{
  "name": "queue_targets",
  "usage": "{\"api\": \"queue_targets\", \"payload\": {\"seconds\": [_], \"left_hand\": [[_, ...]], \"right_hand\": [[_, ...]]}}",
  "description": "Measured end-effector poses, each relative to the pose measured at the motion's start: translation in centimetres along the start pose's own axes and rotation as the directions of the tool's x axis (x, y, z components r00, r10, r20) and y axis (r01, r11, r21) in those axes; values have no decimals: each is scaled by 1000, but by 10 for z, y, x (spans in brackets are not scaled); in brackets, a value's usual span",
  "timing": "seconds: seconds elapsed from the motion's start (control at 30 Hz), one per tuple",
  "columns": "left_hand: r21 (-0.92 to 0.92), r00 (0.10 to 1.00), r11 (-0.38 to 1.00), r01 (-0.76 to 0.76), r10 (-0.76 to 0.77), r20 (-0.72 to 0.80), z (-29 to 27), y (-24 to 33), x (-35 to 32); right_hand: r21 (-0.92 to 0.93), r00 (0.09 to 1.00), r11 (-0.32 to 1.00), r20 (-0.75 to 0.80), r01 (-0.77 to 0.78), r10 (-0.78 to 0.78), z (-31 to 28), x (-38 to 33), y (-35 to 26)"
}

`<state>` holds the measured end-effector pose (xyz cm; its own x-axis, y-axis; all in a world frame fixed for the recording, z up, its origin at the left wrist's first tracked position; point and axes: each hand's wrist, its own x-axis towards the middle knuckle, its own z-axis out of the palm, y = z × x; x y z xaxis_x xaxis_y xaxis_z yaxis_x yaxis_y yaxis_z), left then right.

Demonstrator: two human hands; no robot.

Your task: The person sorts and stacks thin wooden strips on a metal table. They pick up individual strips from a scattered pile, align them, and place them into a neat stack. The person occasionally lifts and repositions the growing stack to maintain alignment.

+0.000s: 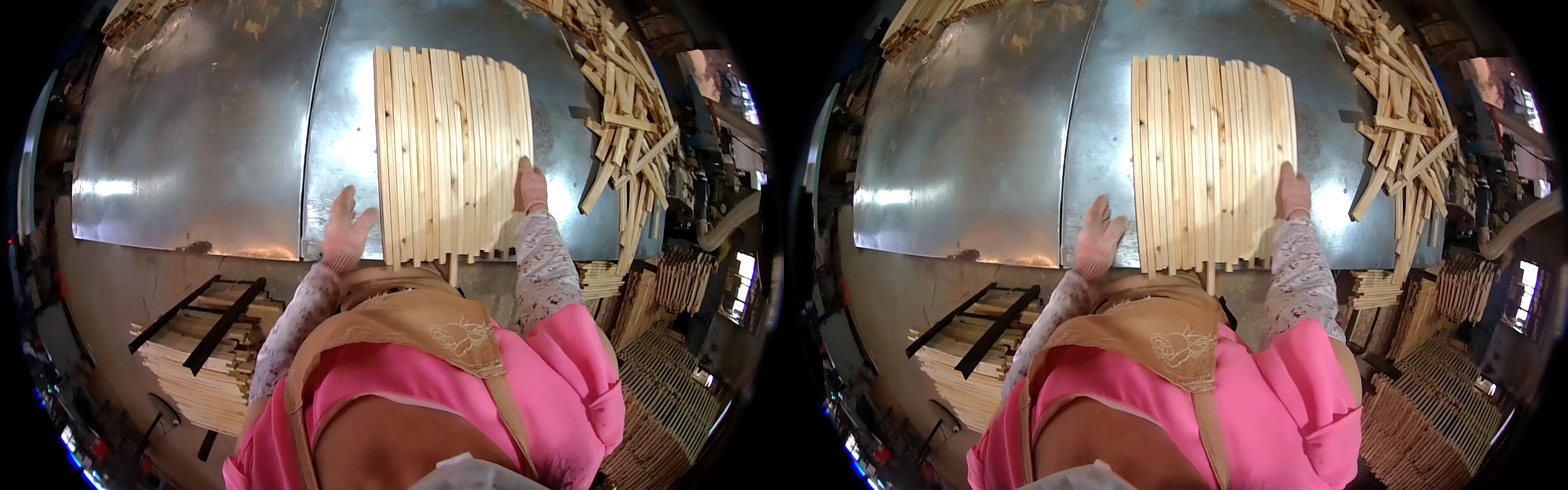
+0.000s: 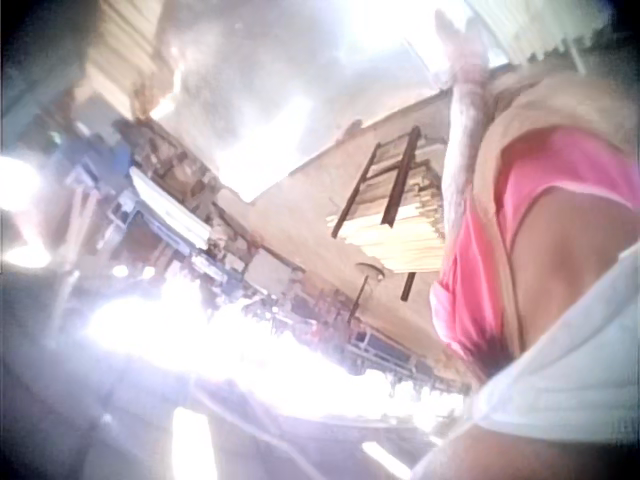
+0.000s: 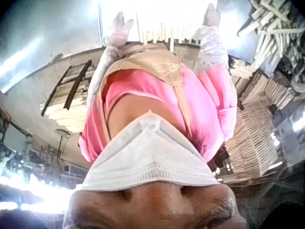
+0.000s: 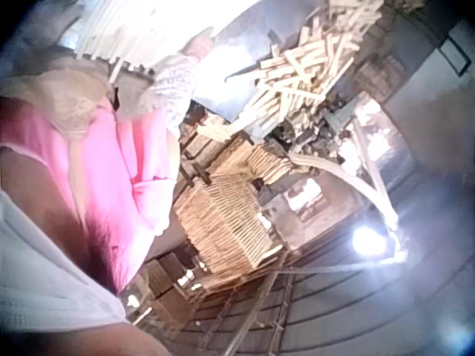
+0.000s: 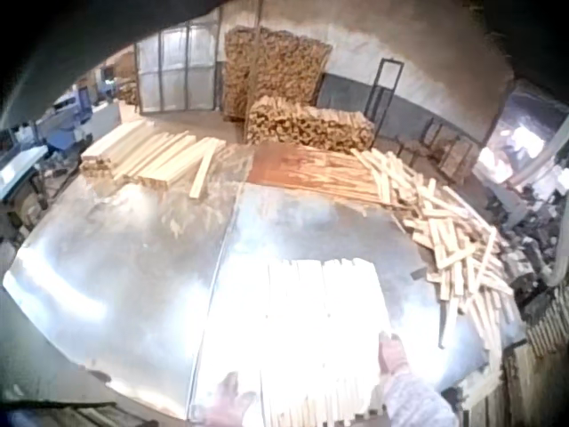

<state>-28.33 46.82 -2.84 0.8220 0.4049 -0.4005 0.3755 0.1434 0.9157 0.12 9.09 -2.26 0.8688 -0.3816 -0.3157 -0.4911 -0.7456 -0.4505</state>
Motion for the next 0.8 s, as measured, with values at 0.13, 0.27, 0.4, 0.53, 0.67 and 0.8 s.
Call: {"api": "queue_targets", "payload": {"seconds": [0.13, 0.27, 0.4, 0.53, 0.67, 0.8], "left_hand": [[-7, 974, 997, 83, -83, -209, 11, -25, 43], [366, 903, 904, 222, -48, -427, -102, 27, 63], [992, 976, 55, 113, 180, -121, -248, 71, 86], [922, 964, -280, 267, 66, -259, -472, -19, 55], [71, 722, 928, 365, -234, -651, -485, -26, 40], [577, 578, 369, 728, 122, -807, -366, 47, 56]], "right_hand": [[-385, 663, 541, 383, 748, -643, 28, 5, -47], [132, 677, 783, 431, 608, -597, 105, -51, -101], [252, 612, 886, 648, 390, -453, 146, -171, -186], [442, 207, 737, 769, 511, -605, 197, -281, -243], [390, -24, 612, 855, 688, -518, 212, -298, -259], [435, -75, 537, 822, 723, -565, 180, -239, -223]]}}
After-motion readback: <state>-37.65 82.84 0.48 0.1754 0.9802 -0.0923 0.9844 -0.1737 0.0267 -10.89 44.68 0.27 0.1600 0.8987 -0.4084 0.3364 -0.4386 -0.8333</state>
